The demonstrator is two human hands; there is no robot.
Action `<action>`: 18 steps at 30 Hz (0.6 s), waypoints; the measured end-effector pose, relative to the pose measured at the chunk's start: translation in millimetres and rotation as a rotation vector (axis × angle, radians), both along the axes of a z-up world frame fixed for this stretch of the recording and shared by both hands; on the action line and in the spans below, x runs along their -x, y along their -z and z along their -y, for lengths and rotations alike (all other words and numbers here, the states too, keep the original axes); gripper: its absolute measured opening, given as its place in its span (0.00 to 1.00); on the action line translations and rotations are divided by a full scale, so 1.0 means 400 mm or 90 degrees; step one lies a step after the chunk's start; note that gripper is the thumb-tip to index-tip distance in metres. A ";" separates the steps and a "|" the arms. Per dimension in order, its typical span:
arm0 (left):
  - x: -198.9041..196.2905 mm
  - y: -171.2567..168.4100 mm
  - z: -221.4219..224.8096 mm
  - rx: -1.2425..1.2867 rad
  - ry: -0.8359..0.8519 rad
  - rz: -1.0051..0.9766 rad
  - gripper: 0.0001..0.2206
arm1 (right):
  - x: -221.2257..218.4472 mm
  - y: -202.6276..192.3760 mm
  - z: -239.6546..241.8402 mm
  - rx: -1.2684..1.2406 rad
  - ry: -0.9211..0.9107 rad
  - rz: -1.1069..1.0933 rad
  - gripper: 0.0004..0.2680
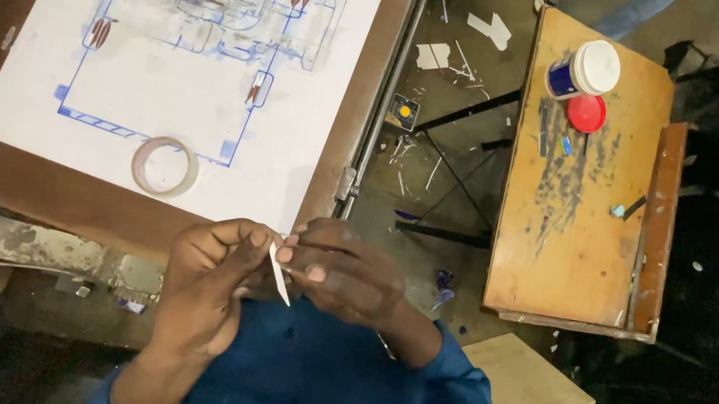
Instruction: Applying small strips of tape to specific marked points on a large schematic diagram.
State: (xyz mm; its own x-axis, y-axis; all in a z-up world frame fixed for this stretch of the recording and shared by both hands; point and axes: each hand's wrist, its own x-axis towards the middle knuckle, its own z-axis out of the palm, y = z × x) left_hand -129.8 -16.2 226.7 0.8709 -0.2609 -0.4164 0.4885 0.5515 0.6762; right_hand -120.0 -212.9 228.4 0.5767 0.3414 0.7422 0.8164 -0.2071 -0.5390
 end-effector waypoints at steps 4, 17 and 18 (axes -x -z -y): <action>-0.002 -0.029 0.002 0.006 -0.003 -0.014 0.10 | -0.001 -0.001 0.000 0.029 -0.006 -0.017 0.13; 0.018 -0.026 -0.005 0.029 0.008 0.011 0.11 | 0.011 0.012 -0.017 0.011 0.036 0.174 0.12; 0.019 -0.028 -0.004 0.031 0.013 0.017 0.11 | 0.009 0.029 -0.021 -0.073 0.087 0.195 0.13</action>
